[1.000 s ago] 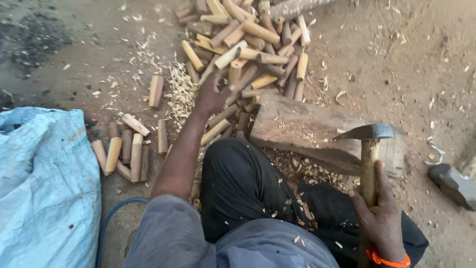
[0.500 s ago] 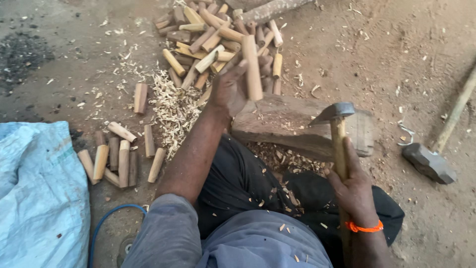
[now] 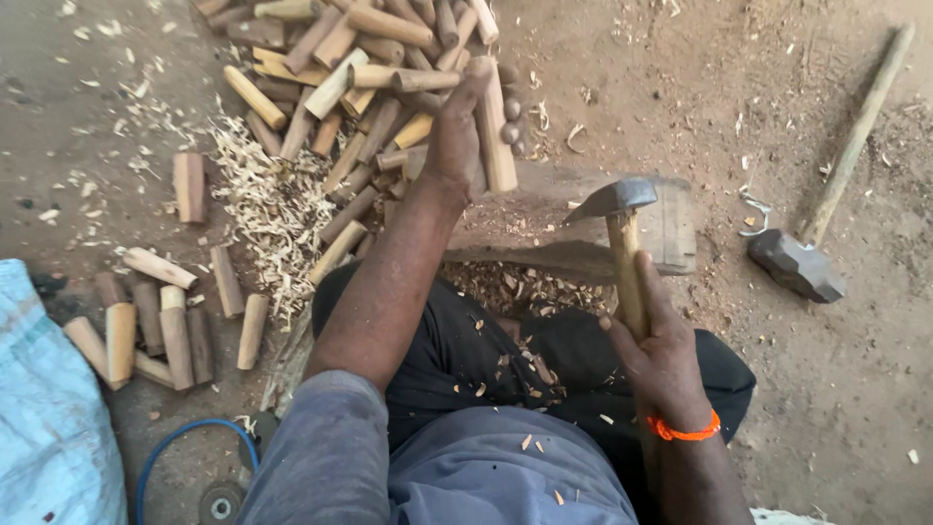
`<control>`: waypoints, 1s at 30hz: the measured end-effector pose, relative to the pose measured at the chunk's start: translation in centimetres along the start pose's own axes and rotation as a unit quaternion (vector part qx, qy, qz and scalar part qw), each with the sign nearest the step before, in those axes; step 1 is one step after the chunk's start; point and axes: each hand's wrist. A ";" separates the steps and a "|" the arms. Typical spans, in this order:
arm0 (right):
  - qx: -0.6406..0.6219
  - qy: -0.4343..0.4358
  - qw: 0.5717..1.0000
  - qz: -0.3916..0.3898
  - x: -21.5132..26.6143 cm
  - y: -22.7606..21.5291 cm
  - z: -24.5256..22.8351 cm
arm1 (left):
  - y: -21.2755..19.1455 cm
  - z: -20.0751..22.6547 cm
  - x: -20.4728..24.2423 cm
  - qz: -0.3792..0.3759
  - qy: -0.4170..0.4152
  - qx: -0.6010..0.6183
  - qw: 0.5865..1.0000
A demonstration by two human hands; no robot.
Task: The person shapes small wooden pegs using an adze while sitting on the ground, striking each piece against a wooden block to carve away shavings.
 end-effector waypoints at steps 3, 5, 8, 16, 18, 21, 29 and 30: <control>0.003 0.011 1.000 -0.005 0.1 -0.1 0.1 | -0.9 -0.8 -0.6 -0.011 -0.009 0.008 1.000; -0.016 0.053 0.998 -0.010 0.0 0.0 0.2 | -1.4 -0.8 -0.7 -0.011 -0.026 -0.004 1.000; 0.002 0.056 0.998 -0.016 0.0 0.0 0.2 | -1.7 -1.3 -0.8 0.028 -0.027 -0.059 0.998; 0.059 0.005 0.994 -0.089 -1.6 -1.4 -1.5 | -2.3 -3.1 -0.5 0.012 -0.017 -0.142 0.990; 0.028 -0.039 0.995 -0.089 -2.0 -2.2 -2.5 | -2.6 -3.4 -0.7 0.001 -0.025 -0.188 0.982; -0.064 -0.102 0.992 -0.049 -1.9 -3.9 -4.8 | -3.2 -4.0 -0.8 -0.048 -0.028 -0.213 0.975; -0.027 -0.124 0.986 -0.105 -4.9 -0.6 -5.3 | -3.2 -4.1 -1.5 -0.051 0.006 -0.277 0.959; 0.001 -0.099 0.987 -0.126 -5.1 0.1 -5.0 | -3.1 -3.9 -1.5 -0.053 0.002 -0.254 0.966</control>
Point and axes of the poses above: each hand's wrist, its own x-axis away from the middle knuckle, its own y-axis out of the palm, z = x × y, and after that the axes turned 15 degrees about -y, right-handed
